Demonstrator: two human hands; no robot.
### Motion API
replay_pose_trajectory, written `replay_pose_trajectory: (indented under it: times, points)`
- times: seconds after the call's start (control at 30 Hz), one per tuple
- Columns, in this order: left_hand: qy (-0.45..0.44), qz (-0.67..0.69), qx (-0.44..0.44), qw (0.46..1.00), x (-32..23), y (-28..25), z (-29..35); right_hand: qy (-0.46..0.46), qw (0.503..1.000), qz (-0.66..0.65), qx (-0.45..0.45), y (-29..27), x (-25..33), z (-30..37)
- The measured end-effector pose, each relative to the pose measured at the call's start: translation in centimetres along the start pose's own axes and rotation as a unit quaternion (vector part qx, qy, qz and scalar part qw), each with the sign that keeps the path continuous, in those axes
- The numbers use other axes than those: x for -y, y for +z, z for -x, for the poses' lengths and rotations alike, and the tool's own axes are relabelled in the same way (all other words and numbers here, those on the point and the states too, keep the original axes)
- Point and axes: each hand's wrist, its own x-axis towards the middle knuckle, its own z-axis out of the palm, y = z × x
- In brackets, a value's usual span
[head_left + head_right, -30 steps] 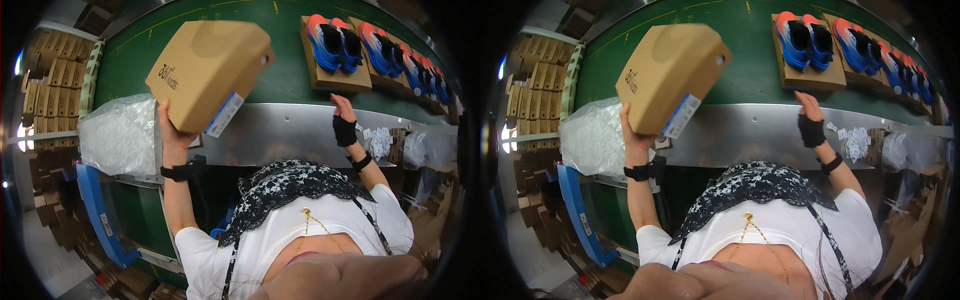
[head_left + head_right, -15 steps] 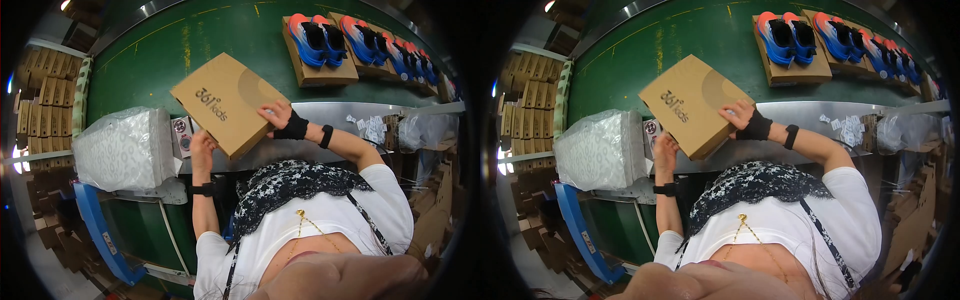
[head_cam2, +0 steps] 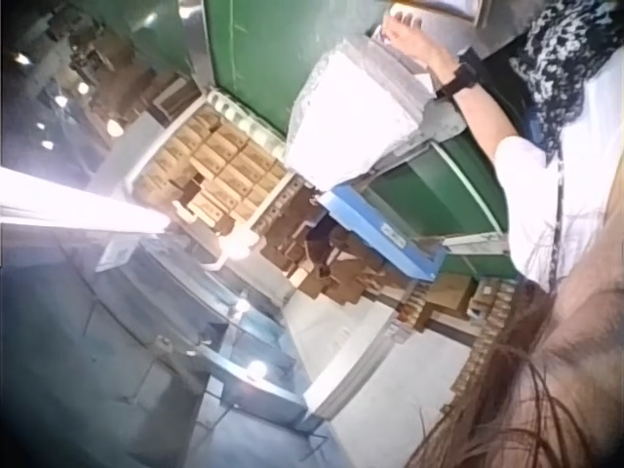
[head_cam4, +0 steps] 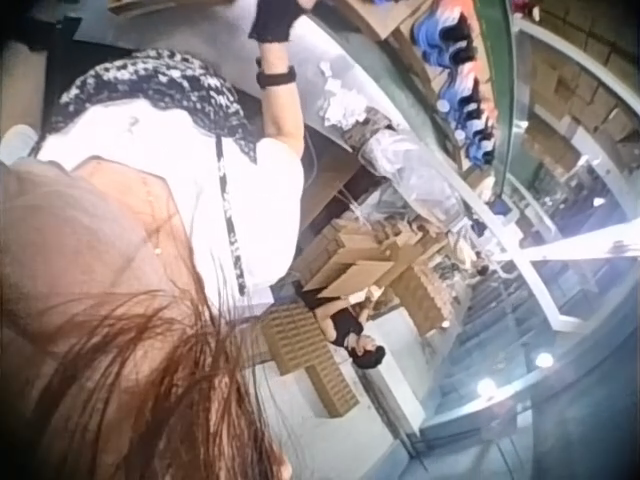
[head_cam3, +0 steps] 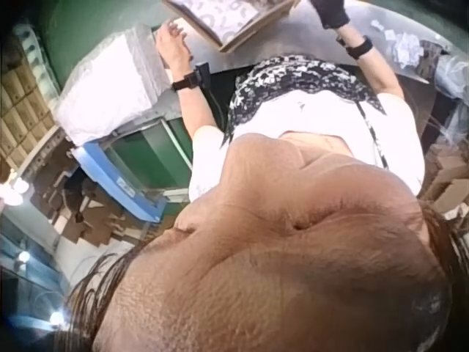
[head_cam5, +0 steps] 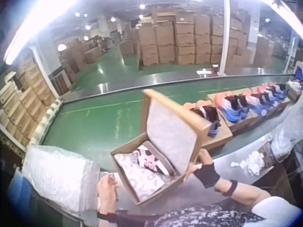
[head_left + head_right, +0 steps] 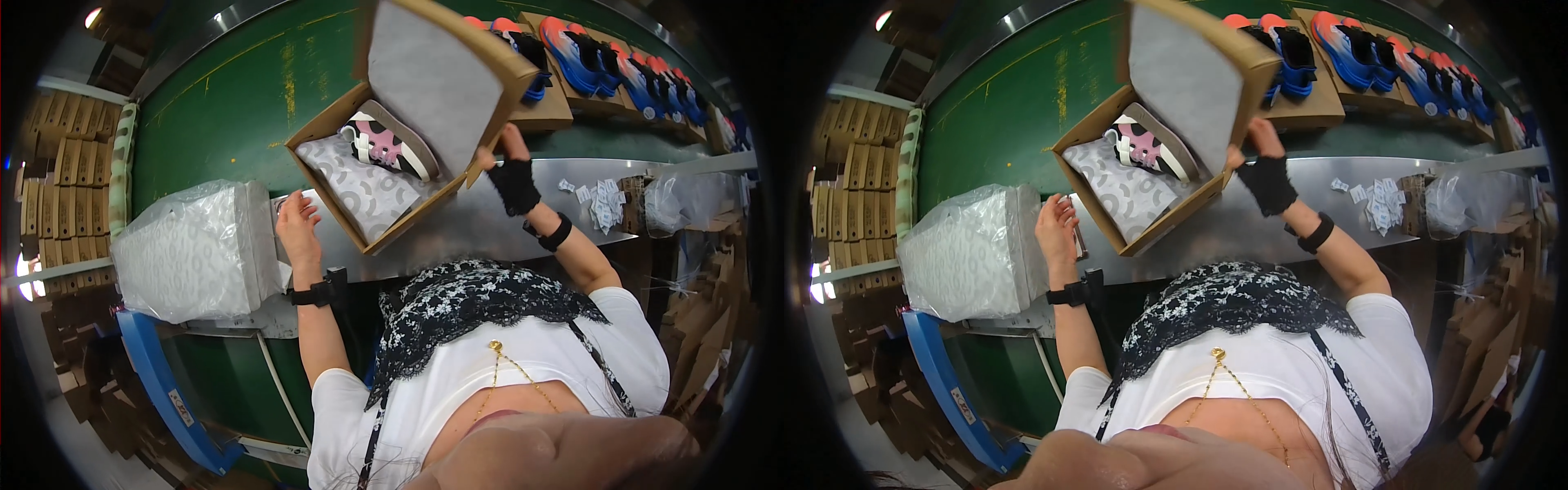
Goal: Packaging pairs of shoes into boxes with tissue paper on a factory conveyor belt.
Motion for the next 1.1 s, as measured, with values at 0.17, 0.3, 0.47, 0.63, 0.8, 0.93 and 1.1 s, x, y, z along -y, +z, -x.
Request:
replay_pose_trajectory:
  times: [0.17,0.3,0.47,0.63,0.8,0.93,1.1]
  points:
    - [-0.159,0.059,0.005,0.986,2.9,0.0,-1.1,0.061,0.951,0.049,0.298,2.9,3.2,4.4]
    - [-0.083,-0.138,0.050,0.986,4.6,2.0,-2.5,-0.298,0.895,0.190,0.272,3.9,-0.2,7.3]
    - [-0.085,-0.079,0.054,0.992,7.3,1.2,-5.7,-0.277,0.906,0.178,0.265,4.7,0.4,6.9]
    - [-0.142,0.190,0.160,0.958,5.2,4.8,-2.9,-0.236,0.921,0.137,0.277,3.9,1.3,4.5]
    - [-0.152,0.169,0.174,0.958,5.1,3.8,-1.6,-0.279,0.910,0.130,0.277,3.3,2.9,2.8]
    - [-0.137,0.171,0.190,0.957,4.0,2.8,-1.3,-0.168,0.916,0.021,0.364,0.5,4.9,-1.8]
    - [-0.062,0.315,0.213,0.923,-1.3,-3.8,1.0,-0.081,0.971,0.193,0.116,-5.1,1.1,-11.3]
